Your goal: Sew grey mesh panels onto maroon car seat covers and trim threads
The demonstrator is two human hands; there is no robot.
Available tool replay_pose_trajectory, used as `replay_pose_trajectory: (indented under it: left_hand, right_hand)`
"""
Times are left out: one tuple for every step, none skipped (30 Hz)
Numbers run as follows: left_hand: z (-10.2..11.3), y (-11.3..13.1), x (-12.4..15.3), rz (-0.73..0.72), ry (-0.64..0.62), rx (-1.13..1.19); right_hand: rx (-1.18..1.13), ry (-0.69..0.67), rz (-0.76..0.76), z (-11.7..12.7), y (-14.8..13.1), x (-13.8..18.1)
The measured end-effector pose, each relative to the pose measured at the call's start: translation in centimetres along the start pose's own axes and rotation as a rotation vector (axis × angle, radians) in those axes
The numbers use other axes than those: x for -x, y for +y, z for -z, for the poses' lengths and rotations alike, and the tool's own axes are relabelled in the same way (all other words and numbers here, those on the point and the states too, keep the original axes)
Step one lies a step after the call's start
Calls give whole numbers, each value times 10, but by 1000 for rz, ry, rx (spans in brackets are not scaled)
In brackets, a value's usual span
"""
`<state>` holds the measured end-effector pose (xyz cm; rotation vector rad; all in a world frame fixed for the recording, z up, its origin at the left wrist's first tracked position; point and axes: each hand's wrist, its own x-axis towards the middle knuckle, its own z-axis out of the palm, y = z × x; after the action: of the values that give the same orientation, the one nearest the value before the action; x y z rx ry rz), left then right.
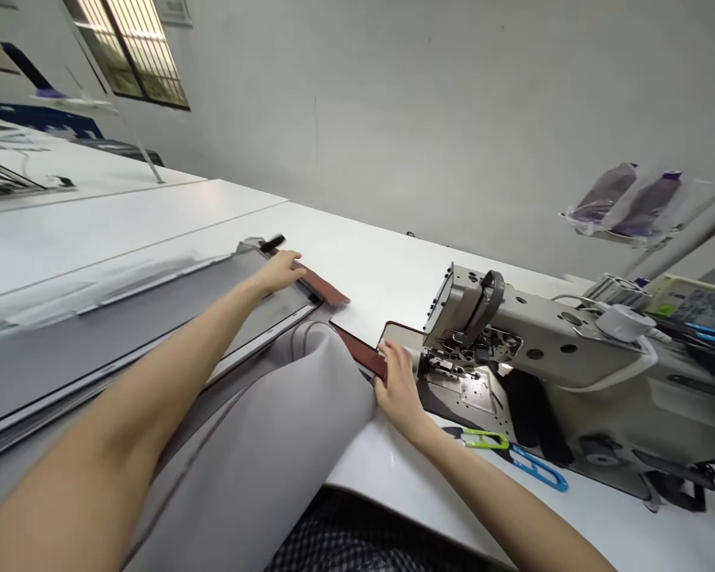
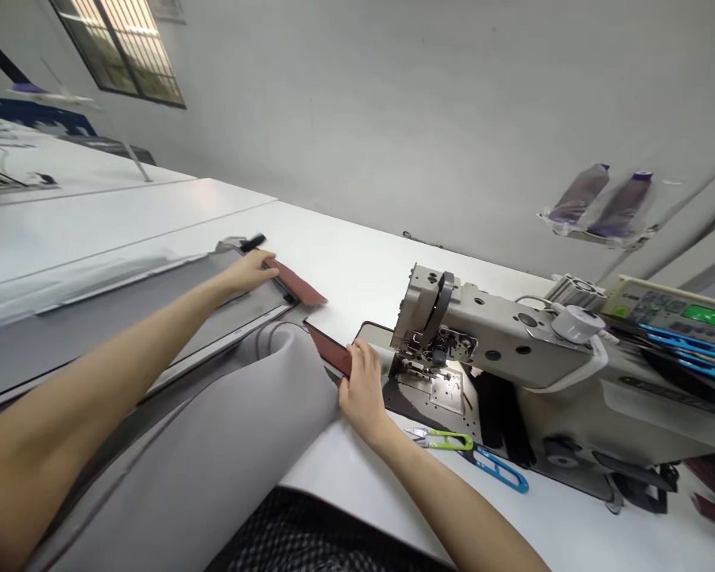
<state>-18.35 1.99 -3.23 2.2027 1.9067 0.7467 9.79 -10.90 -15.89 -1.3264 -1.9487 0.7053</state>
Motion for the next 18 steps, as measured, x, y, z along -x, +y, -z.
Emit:
replay_pose_trajectory:
  left_hand:
    - [-14,7,4,-44,-49,-20]
    - [-26,15,11,-105,-102,-37]
    - [-35,23,20,-177,-164,-52]
    - [-43,32,29,-243,-231,-70]
    - [-49,39,38,-289,-296,-92]
    - [-54,45,46,-302,-345,-122]
    - [-59,49,54,-277,-373,-158]
    - [-64,52,60,-223,-387,-199]
    - [-71,53,66,-150,-390,-239]
    - [-78,54,71,-71,-388,-274]
    - [-85,56,76,-3,-387,-301]
    - [-92,58,82,45,-387,-315]
    - [-97,60,87,72,-387,-317]
    - [-99,63,91,83,-382,-307]
    - [-97,65,95,85,-370,-287]
    - [-90,65,98,83,-345,-260]
    - [-78,65,100,84,-301,-227]
    - [-62,62,102,87,-239,-193]
  right_hand:
    - [33,-58,33,3,2,4]
    - [57,-124,68,6,3,7]
    - [77,-190,102,8,2,10]
    - [93,-249,133,9,0,13]
    - [109,-295,157,9,-4,17]
    - [121,-328,175,8,-8,23]
    - [138,-357,190,7,-13,30]
    - [162,-392,213,5,-18,39]
    - [191,-437,248,3,-23,48]
    - [219,-490,297,-1,-28,59]
    - [234,-554,367,-5,-32,69]
    - [230,-621,449,-9,-35,77]
    - [217,-681,530,-13,-37,83]
    - [202,-722,595,-17,-39,87]
    - [198,-742,641,-20,-40,89]
    - [202,-744,667,-21,-41,87]
    - [208,-729,666,-20,-42,84]
    - [205,-699,642,-17,-44,78]
